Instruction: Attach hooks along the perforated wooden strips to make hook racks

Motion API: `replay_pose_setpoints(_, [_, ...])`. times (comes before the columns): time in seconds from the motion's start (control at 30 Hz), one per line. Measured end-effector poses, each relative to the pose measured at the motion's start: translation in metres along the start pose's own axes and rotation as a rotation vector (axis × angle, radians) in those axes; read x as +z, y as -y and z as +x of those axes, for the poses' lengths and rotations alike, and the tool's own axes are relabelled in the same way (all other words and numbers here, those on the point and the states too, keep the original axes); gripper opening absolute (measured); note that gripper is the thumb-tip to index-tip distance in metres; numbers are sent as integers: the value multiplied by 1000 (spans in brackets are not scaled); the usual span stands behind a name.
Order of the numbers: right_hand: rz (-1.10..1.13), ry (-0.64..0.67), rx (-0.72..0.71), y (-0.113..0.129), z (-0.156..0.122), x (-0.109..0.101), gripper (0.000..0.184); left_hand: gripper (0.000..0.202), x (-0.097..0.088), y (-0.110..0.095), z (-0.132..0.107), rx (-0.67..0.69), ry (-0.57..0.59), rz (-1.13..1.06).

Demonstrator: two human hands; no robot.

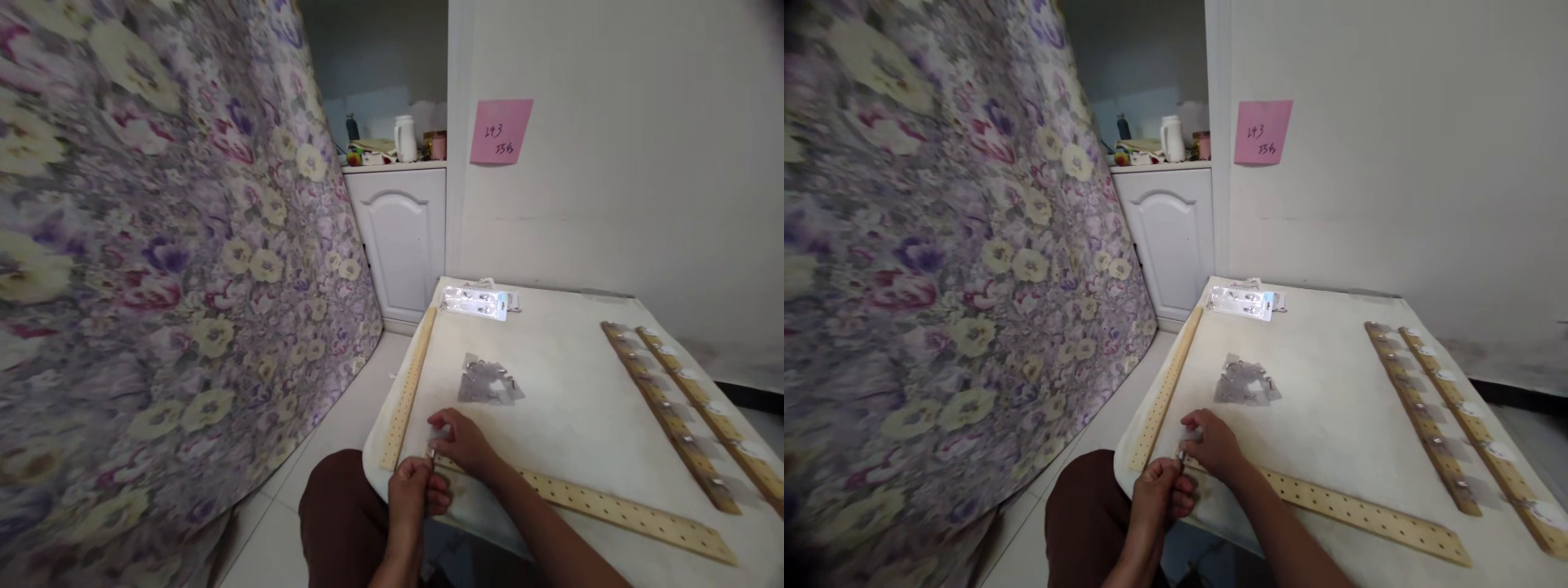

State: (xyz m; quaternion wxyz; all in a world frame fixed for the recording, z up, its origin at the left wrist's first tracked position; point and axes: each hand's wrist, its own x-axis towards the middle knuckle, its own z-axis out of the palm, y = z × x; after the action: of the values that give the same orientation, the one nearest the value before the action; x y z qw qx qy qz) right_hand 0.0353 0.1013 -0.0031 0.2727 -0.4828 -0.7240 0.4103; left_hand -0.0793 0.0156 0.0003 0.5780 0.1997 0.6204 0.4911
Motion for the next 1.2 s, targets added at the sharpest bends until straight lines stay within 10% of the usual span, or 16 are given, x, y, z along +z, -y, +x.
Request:
replay_pose_setpoints(0.83, [137,3,-108,3,0,-5,31,34,-1,0,-3,46,6,-12])
replay_pose_setpoints(1.2, [-143,-142,-25,-28,-77,-71,24,33,-5,2,-1,52,32,-45])
